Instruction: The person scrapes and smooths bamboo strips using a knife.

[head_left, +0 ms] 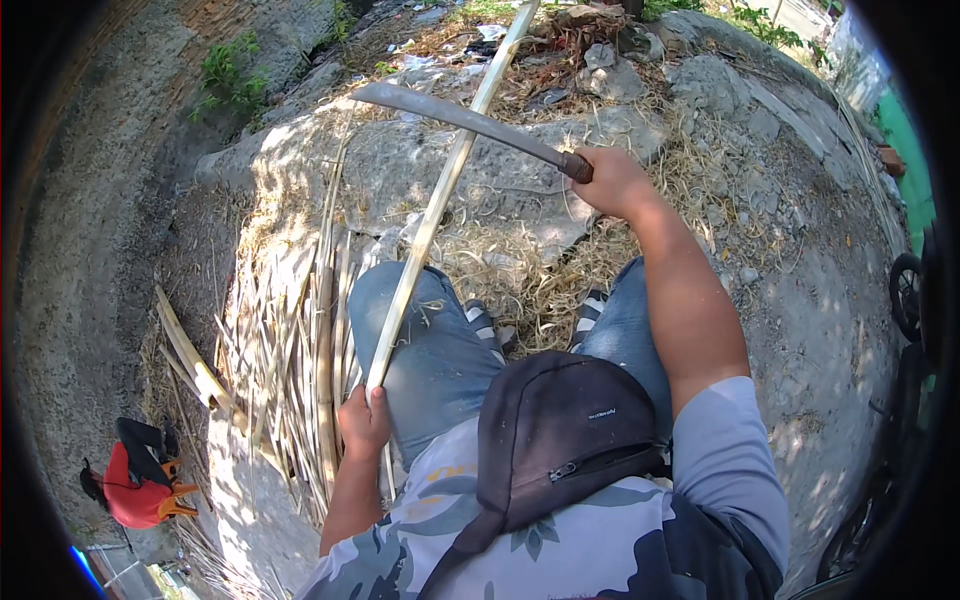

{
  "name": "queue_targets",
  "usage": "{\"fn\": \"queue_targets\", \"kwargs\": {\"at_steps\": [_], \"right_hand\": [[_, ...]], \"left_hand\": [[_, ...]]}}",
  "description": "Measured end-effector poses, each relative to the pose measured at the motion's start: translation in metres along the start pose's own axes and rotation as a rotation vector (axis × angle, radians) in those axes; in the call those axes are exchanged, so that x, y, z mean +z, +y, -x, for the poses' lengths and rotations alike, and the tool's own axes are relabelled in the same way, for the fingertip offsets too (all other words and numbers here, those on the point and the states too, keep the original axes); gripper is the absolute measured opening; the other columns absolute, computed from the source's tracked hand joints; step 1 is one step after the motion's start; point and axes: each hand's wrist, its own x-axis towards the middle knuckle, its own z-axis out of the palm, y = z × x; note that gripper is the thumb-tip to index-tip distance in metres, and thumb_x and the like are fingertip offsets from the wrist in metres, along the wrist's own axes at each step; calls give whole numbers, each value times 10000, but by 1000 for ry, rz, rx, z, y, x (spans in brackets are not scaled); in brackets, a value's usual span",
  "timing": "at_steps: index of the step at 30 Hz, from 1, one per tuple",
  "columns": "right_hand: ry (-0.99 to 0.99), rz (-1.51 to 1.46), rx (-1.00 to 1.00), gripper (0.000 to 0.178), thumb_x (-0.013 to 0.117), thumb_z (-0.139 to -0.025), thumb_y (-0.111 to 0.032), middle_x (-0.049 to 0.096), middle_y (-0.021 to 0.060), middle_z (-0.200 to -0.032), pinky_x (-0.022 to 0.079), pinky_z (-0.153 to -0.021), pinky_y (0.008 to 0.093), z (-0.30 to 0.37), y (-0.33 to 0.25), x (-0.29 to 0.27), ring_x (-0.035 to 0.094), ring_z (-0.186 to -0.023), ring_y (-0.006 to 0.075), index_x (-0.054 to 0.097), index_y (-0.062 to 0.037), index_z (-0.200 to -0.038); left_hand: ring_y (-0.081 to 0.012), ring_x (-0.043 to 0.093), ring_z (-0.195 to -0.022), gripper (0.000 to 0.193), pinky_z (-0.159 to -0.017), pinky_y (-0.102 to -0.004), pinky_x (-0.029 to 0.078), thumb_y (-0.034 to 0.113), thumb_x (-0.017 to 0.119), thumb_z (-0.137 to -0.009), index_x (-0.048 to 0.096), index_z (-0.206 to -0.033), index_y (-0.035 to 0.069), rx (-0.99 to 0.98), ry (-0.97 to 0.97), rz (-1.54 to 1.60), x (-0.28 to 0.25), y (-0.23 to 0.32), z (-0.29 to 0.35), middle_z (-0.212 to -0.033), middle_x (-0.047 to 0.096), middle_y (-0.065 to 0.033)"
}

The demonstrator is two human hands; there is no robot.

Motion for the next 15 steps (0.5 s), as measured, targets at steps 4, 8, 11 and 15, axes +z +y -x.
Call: {"fn": "queue_targets", "kwargs": {"at_steps": [4,8,11,15], "right_hand": [[6,44,-108,198,709,-791,-237,713,153,-911,543,-797,469,5,-10,6,694,-907,359,699,-124,-953],[-49,210,-304,146,706,-752,-197,682,113,-784,532,-746,471,20,-48,20,682,-795,356,663,-139,-879],[-49,300,-596,169,708,-692,-184,681,84,-767,542,-710,471,19,-60,40,684,-769,340,648,-150,-845],[20,172,-356,147,718,-709,-173,674,121,-761,527,-715,490,1,-36,32,678,-798,359,649,-123,-828]], "left_hand": [[-480,582,-584,640,-524,-483,451,589,510,-987,545,-745,-2,-6,-18,-28,0,2,-1,-592,543,-244],[-486,580,-591,626,-529,-494,455,581,515,-985,541,-750,1,-7,4,-69,-1,8,1,-600,545,-248],[-486,582,-596,594,-533,-502,459,554,541,-981,544,-758,4,11,44,-195,-5,11,2,-608,548,-251],[-482,580,-592,557,-533,-499,461,511,576,-975,534,-745,6,26,85,-146,-3,8,5,-605,543,-248]]}}
